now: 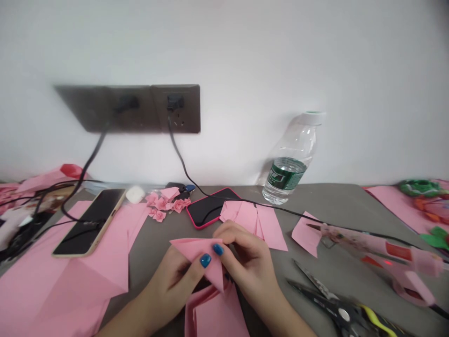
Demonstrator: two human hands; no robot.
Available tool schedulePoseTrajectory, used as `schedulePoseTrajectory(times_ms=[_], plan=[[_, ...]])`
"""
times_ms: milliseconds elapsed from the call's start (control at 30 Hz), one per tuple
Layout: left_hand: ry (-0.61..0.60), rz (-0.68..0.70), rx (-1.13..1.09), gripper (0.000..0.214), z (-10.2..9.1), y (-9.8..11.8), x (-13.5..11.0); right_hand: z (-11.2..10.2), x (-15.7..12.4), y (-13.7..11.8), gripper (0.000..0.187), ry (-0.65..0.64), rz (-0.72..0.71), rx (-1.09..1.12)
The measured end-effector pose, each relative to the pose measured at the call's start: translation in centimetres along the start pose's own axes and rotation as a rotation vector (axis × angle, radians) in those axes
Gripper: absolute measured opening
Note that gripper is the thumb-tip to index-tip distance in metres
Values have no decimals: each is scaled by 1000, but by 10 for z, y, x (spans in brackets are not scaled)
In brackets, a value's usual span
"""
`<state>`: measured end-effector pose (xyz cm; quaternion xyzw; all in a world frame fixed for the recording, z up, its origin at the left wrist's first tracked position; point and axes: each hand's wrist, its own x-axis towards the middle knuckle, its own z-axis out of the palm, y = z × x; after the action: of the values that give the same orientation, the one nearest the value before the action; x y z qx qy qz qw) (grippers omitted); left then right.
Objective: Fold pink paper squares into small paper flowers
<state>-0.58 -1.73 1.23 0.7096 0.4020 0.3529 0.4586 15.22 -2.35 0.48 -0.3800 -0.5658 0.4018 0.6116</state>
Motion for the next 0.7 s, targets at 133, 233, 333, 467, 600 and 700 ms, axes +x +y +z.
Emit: schedulePoseTrajectory(times_ms=[133,233,333,467,600,700], plan=[[-19,39,-12,36,0,1,2,0,-1,0,18,-7,-2,-2],[-42,45,-23,36,0,2,4,0,-1,1,20,-16,17,8],[-111,-21,-53,37,1,2,5,0,-1,1,23,-31,44,31],[-171,-160,-144,39,1,3,6,2,-2,3,24,-21,92,46],[-226,-234,-204,35,0,1,8,2,-2,5,26,-3,111,45],[-212,-221,-159,24,1,-2,9,2,-2,7,27,9,125,49]])
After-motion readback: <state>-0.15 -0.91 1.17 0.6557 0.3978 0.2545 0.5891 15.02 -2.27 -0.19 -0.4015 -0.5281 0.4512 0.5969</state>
